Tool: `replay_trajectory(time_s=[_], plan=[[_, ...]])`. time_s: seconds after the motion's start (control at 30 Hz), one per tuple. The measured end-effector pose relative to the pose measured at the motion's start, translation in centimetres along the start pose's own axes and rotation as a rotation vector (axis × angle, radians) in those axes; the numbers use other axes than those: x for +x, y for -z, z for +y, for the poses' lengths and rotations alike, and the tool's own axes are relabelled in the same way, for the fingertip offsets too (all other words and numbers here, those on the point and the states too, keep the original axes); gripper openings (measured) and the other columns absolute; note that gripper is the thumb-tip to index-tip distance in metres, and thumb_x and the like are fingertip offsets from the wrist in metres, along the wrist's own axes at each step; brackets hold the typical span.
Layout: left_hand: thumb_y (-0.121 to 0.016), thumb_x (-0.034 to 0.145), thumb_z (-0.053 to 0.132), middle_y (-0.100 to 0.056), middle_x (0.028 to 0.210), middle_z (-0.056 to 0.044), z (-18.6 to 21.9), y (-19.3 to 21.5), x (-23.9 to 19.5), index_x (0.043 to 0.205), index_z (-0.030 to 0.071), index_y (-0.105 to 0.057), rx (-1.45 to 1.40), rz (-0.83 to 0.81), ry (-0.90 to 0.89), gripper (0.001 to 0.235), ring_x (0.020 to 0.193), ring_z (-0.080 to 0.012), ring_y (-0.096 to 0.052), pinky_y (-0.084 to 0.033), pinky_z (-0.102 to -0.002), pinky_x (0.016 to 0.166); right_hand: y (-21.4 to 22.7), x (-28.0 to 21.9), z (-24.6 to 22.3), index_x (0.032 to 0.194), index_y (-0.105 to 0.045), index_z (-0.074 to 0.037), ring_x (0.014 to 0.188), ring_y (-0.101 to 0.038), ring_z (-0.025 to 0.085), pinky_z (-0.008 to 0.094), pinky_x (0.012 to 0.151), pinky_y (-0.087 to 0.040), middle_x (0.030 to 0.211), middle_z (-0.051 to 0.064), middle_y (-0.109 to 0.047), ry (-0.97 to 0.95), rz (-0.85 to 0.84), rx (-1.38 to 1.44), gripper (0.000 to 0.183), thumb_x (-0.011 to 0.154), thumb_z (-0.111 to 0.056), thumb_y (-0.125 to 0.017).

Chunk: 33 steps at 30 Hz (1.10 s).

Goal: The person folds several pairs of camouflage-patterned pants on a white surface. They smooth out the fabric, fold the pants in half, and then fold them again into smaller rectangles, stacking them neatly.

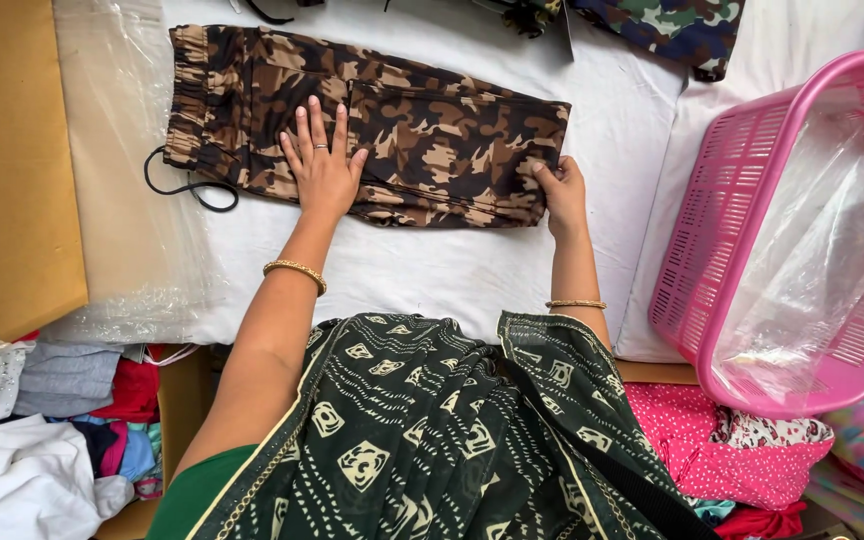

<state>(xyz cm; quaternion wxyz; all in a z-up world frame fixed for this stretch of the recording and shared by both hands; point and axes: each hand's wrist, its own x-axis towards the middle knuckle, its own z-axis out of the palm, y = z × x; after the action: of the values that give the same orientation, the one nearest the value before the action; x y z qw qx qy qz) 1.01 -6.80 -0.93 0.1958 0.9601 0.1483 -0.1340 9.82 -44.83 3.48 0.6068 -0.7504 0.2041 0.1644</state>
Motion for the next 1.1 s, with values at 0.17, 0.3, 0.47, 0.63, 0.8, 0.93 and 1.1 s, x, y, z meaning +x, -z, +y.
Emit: replay_trajectory(time_s=[0.17,0.3,0.47,0.63,0.8,0.93,1.1], plan=[[-0.040,0.109,0.056,0.015,0.171,-0.009,2.9,0.2,0.2,0.169,0.027,-0.006,-0.015,-0.073,0.002,0.075,0.158,-0.0292,0.013,0.006,-0.059,0.125,5.5,-0.9,-1.7,0.107,-0.060,-0.005,0.081,-0.070,0.016,0.030,0.075,-0.059,0.095,0.008,-0.072,0.145,-0.031,0.296,0.024,0.092,-0.006,-0.078],[-0.038,0.109,0.056,0.017,0.170,-0.009,7.1,-2.1,-0.1,0.168,0.020,-0.005,-0.081,-0.140,-0.144,0.076,0.157,-0.0275,0.014,0.008,-0.058,0.124,12.2,-2.4,-2.9,0.111,-0.060,-0.003,0.087,-0.069,0.015,0.028,0.082,-0.059,0.101,0.008,-0.071,0.272,0.042,0.283,0.025,0.097,0.000,-0.079],[-0.038,0.105,0.056,0.007,0.172,-0.005,9.4,-2.1,-0.1,0.166,0.020,-0.015,-0.289,-0.224,-0.199,0.074,0.158,-0.0257,0.007,-0.001,-0.053,0.127,9.7,-2.6,-3.6,0.108,-0.058,-0.005,0.085,-0.070,0.014,0.028,0.078,-0.059,0.100,0.007,-0.072,0.256,0.089,0.203,0.022,0.094,-0.004,-0.076],[-0.035,0.102,0.057,-0.020,0.172,-0.007,6.9,3.6,0.2,0.161,0.018,-0.030,-0.761,-0.353,-0.097,0.070,0.156,-0.0272,-0.018,-0.022,-0.048,0.123,-5.9,-5.6,-7.6,0.112,-0.061,-0.007,0.082,-0.068,0.013,0.027,0.074,-0.058,0.102,0.006,-0.069,0.326,0.144,0.002,0.025,0.090,-0.008,-0.074],[-0.027,0.107,0.060,-0.050,0.160,-0.017,-0.4,4.0,2.1,0.160,0.012,-0.043,-1.707,-0.320,0.125,0.073,0.146,-0.0308,-0.050,-0.042,-0.042,0.119,-18.1,-10.6,-11.2,0.132,-0.054,-0.011,0.097,-0.075,0.021,0.033,0.076,-0.065,0.119,0.011,-0.068,0.172,-0.390,-0.022,0.033,0.099,-0.014,-0.061],[-0.044,0.107,0.050,-0.048,0.159,-0.015,-1.8,6.3,2.4,0.159,0.024,-0.032,-1.696,-0.242,0.243,0.060,0.145,-0.0269,-0.047,-0.040,-0.042,0.116,-17.6,-10.3,-9.3,0.138,-0.054,-0.006,0.115,-0.069,0.022,0.030,0.093,-0.062,0.131,0.012,-0.064,0.296,-0.444,-0.017,0.034,0.104,-0.010,-0.056],[-0.062,0.098,0.006,-0.040,0.164,-0.010,-1.3,6.8,2.3,0.160,0.039,-0.028,-1.060,-0.083,-0.118,0.078,0.127,-0.0271,-0.051,-0.046,-0.034,0.102,-12.4,-9.7,-6.7,0.123,-0.064,-0.003,0.105,-0.071,0.016,0.030,0.089,-0.061,0.118,0.008,-0.070,0.118,-0.167,-0.176,0.024,0.103,-0.014,-0.055]])
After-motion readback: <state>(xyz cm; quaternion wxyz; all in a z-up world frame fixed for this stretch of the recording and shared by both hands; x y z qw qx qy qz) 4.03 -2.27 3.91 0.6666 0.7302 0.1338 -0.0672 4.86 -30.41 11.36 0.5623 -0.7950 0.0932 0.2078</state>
